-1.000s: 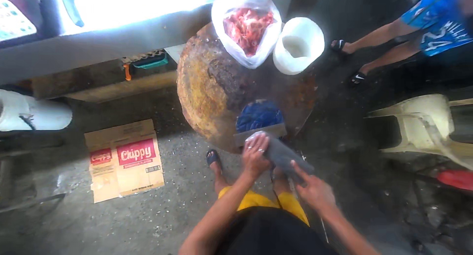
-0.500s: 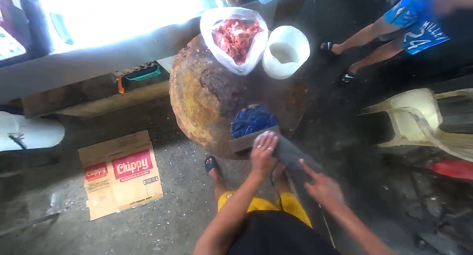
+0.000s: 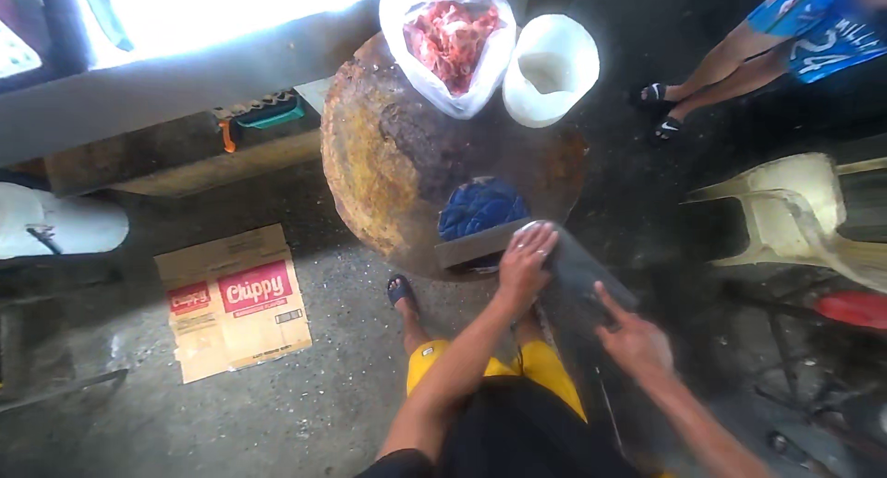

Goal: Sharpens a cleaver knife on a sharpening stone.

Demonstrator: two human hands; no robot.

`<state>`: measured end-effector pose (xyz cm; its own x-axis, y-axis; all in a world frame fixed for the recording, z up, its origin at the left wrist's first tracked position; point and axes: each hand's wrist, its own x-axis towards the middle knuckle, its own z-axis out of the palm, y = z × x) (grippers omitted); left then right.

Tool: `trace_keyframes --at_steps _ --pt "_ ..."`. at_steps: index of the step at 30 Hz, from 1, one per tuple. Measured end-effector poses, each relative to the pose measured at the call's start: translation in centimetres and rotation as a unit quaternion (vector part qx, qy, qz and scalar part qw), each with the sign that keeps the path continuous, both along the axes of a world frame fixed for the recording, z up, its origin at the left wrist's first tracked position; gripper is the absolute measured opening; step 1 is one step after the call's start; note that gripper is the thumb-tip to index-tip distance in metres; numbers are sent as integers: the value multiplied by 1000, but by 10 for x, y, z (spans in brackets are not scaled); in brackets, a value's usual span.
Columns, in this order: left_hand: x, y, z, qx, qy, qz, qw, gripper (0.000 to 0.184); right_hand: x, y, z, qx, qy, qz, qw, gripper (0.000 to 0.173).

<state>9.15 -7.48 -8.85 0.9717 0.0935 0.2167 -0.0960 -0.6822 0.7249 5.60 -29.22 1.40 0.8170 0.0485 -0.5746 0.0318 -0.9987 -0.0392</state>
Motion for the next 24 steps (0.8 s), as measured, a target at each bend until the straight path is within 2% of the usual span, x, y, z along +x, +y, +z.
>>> trace_keyframes --at_steps 2,5,7,10,13,14,16,20,22,24 --pt "2 0 -6 -5 11 -28 1000 62 0 2 6 -9 3 8 1000 75" --pt "-60 63 -14 74 14 65 995 47 -15 55 0 37 87 76 993 72" --pt "-83 84 -13 115 1 115 987 40 -22 72 -9 45 123 102 986 72" --pt "-52 45 -4 88 -9 102 991 43 -10 38 -4 21 82 53 995 74" --pt "5 -4 5 23 -3 24 999 52 12 0 11 -17 22 0 1000 77" --pt "12 -6 5 13 7 4 1000 54 14 0 14 -27 25 0 999 77" --pt "-11 17 -2 25 26 0 999 56 5 19 16 -6 62 33 998 75" --pt "-92 86 -9 124 8 130 984 36 -24 73 -8 59 133 116 983 70" --pt "-85 75 -2 121 8 124 985 38 -25 61 -7 53 119 93 987 71" --pt "-40 43 8 84 21 55 995 47 -9 33 0 29 73 37 996 73"
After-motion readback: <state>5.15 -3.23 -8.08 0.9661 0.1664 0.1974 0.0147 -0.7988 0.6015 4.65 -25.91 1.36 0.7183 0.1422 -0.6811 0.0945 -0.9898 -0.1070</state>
